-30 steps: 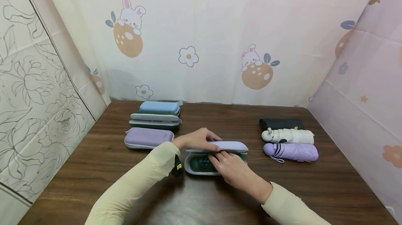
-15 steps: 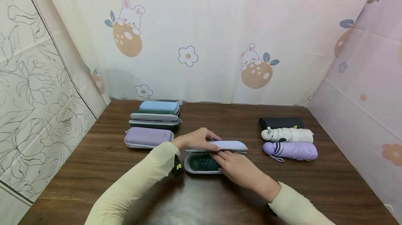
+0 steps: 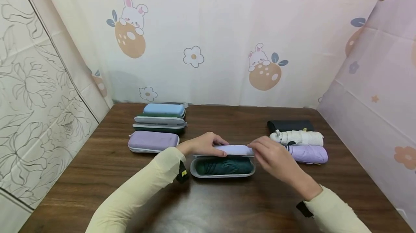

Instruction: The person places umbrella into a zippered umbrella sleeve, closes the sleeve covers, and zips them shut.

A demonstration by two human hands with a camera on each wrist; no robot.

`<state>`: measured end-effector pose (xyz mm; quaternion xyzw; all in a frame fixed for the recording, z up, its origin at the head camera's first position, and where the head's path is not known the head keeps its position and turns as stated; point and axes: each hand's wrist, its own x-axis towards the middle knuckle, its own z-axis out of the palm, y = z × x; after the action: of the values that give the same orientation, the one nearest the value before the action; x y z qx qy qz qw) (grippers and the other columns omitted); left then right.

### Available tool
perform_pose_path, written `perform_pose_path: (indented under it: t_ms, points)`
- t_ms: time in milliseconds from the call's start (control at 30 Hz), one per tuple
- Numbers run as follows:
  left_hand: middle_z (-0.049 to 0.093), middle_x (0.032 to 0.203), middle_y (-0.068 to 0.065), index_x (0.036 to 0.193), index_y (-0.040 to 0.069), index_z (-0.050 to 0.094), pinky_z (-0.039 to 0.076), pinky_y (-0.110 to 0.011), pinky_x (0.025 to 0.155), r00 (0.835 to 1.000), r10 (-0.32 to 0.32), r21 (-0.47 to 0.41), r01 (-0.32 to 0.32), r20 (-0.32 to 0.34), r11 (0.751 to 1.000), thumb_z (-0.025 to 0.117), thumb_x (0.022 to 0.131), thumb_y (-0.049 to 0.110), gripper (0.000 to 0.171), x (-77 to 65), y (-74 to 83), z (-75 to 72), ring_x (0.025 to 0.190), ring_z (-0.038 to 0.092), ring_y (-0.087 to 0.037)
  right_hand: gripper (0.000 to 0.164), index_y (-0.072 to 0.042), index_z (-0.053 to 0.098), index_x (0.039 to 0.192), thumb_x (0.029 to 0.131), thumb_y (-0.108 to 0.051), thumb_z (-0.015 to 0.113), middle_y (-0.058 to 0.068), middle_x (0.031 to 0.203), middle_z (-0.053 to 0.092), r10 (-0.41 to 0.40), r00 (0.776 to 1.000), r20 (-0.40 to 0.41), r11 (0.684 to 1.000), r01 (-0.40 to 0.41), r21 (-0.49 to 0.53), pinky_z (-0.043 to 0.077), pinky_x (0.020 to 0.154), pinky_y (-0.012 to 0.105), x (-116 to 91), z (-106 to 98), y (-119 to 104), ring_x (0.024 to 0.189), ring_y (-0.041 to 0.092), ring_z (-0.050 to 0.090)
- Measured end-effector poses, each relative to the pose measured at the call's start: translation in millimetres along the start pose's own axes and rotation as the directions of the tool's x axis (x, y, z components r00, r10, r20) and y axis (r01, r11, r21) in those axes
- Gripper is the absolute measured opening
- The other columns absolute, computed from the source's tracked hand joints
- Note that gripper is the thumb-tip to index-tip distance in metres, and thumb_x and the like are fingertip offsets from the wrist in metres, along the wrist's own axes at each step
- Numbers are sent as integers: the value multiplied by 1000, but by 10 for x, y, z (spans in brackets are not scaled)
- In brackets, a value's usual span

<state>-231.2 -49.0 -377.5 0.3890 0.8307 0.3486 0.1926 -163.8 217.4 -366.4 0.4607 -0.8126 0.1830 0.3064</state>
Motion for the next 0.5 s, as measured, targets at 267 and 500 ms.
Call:
perform_pose_path:
  t_ms: [267, 500]
  points:
    - [62, 121, -4, 125, 7, 63, 46, -25, 88, 997, 50, 84, -45, -52, 995, 69, 87, 32, 45, -71, 41, 87, 101, 56, -10, 21, -8, 66, 113, 92, -10, 63, 2, 112, 61, 262, 941, 215, 946, -294, 136, 48, 84, 41, 42, 92, 63, 105, 18, 55]
    - [61, 121, 0, 124, 11, 64, 47, -23, 83, 991, 67, 153, -49, -119, 987, 72, 84, 37, 49, -156, 90, 226, 99, 56, -8, 32, -8, 60, 124, 97, -24, 57, 3, 121, 60, 312, 837, 449, 823, -474, 312, 45, 91, 45, 47, 224, 65, 112, 19, 54]
